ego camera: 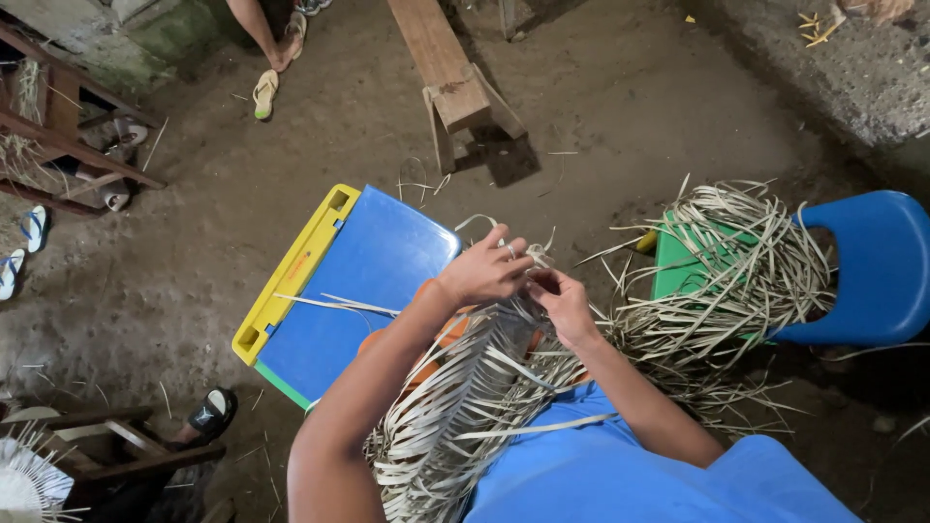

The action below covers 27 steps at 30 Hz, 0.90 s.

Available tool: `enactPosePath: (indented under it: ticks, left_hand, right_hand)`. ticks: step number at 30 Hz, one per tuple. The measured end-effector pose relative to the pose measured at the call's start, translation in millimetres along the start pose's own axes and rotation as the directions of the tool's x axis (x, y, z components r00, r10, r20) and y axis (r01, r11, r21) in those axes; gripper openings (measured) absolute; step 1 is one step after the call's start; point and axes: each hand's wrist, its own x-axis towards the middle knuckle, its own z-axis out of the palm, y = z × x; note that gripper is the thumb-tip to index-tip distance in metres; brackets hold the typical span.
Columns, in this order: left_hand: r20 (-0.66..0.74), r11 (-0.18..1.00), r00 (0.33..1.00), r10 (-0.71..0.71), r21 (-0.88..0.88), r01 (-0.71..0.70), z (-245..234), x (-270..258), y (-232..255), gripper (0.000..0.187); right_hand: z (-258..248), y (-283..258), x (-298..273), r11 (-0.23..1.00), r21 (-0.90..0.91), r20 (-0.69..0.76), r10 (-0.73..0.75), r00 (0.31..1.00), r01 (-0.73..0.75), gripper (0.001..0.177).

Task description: Weaving dried palm leaves together to create a mat or similar structure.

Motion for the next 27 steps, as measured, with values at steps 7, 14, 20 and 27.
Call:
enactPosePath:
  ticks: [7, 14, 20, 27]
  left_hand:
    - [-0.099, 0.982, 0.98, 0.171, -0.063, -0.177, -13.3, 8.6, -3.7, 0.023]
    - [-0.137, 0.968, 0.963, 0.233, -0.067, -0.244, -6.9, 5.4, -2.2, 0.021]
    - [-0.145, 0.97, 0.965, 0.217, -0.078, -0.229, 3.3, -5.2, -6.7, 0.022]
    - [0.218, 0.947, 0.962, -0.166, 0.309, 0.093, -17.5, -19.3, -53.5, 0.011]
  right_hand:
    - [-5.6, 1.3, 6.3, 0.985, 0.101, -0.021, 0.143, 0.99, -0.14, 0.005]
    - [-6.3, -3.6, 5.6, 0.976, 0.104, -0.051, 0.199, 0.979, -0.193, 0.006]
    - [-4.9, -5.3, 6.9, 0.974, 0.103, -0.059, 0.206, 0.977, -0.2, 0.004]
    - [3.4, -4.9, 1.8, 0.986, 0.079, -0.091, 0.152, 0.984, -0.145, 0.008]
